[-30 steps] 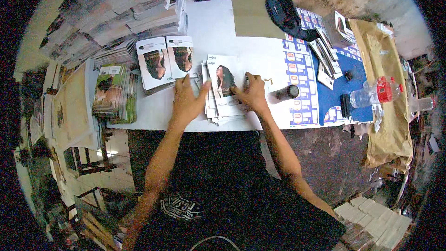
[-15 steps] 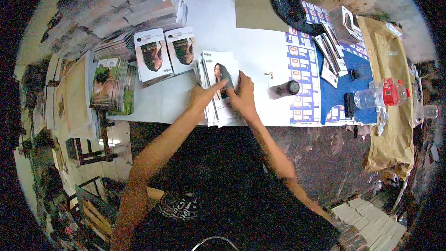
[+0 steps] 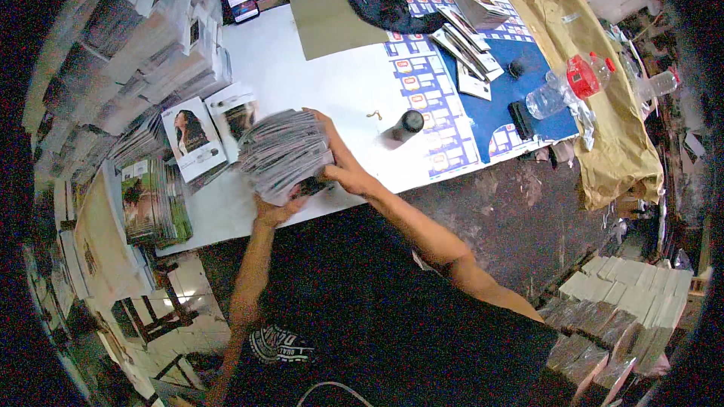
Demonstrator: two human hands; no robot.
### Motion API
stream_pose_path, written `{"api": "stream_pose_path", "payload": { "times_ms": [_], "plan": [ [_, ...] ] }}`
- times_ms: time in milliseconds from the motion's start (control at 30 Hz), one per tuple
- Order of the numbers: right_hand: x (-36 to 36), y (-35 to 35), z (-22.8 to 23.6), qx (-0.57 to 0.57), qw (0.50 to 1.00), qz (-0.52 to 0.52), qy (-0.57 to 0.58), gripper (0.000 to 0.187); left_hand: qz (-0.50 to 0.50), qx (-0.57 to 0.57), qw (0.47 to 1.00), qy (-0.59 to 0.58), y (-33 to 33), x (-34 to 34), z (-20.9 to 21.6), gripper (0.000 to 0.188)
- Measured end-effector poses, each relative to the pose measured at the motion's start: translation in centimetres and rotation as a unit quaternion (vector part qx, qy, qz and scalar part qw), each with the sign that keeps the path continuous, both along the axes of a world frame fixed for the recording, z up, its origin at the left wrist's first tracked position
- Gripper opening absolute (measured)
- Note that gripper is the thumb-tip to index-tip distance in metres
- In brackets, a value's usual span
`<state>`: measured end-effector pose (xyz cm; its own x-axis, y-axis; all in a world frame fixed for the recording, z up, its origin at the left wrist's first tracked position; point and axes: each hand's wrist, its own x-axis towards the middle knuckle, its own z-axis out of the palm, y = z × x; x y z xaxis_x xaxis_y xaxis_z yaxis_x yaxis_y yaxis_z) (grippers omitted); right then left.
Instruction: Sorting and stacking printed brochures into groups on a table.
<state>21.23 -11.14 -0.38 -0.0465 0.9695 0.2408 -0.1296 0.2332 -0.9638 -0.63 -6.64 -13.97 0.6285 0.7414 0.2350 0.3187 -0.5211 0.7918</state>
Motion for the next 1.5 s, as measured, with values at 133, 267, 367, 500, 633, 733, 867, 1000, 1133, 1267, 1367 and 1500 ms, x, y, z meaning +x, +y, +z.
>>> {"api": "stream_pose_path", "payload": {
  "times_ms": [133, 267, 367, 500, 633, 733, 867, 1000, 1133, 1267, 1367, 1500],
  "plan": [
    [0.1, -0.3, -0.4, 0.015, 0.999, 0.017, -0.033, 0.103, 0.056, -0.223, 0.943, -0.242, -0.7, 2.2, 1.1, 0.104],
    [1.2, -0.9, 4.3, 0.073, 0.958, -0.089, -0.264, 0.101, 0.040, -0.119, 0.959, -0.255, -0.1, 3.3, 5.1, 0.091],
    [-1.1, -3.2, 11.1, 0.300, 0.819, -0.237, -0.428, 0.096, 0.028, 0.118, 0.952, -0.282, 0.4, 3.8, 4.8, 0.083],
    [-2.5, -3.2, 11.5, 0.150, 0.779, 0.041, -0.607, 0.102, 0.001, 0.026, 0.970, -0.243, -0.9, 4.2, 6.2, 0.082],
    [-2.2, -2.3, 11.3, 0.131, 0.737, 0.023, -0.662, 0.085, 0.020, -0.179, 0.919, -0.350, -1.4, 4.0, 7.5, 0.056],
    [-1.0, -1.2, 9.0, 0.123, 0.770, -0.005, -0.625, 0.052, 0.096, -0.067, 0.973, -0.200, 0.0, 2.8, 9.4, 0.045],
    [2.1, -1.3, 2.7, 0.063, 0.908, -0.046, -0.411, 0.049, 0.061, 0.155, 0.977, 0.136, 0.0, 2.3, 18.7, 0.066],
    [2.1, -2.3, 0.4, 0.070, 0.900, -0.092, -0.420, 0.090, 0.042, 0.157, 0.948, 0.274, 0.8, 2.7, 17.2, 0.100],
    [0.3, -4.0, 3.8, 0.151, 0.789, -0.026, -0.595, 0.100, 0.025, 0.159, 0.947, 0.278, 1.0, 2.5, 17.8, 0.109],
    [1.2, -2.0, 5.1, 0.199, 0.786, -0.041, -0.584, 0.103, 0.032, 0.163, 0.948, 0.272, 1.4, 2.4, 17.4, 0.104],
    [1.0, -1.5, 4.9, 0.172, 0.772, -0.046, -0.610, 0.116, 0.025, 0.139, 0.950, 0.279, 1.4, 2.5, 18.0, 0.098],
    [2.4, 0.0, 2.1, 0.064, 0.885, 0.011, -0.460, 0.130, 0.045, 0.144, 0.952, 0.267, 2.0, 1.4, 15.9, 0.066]
  ]
}}
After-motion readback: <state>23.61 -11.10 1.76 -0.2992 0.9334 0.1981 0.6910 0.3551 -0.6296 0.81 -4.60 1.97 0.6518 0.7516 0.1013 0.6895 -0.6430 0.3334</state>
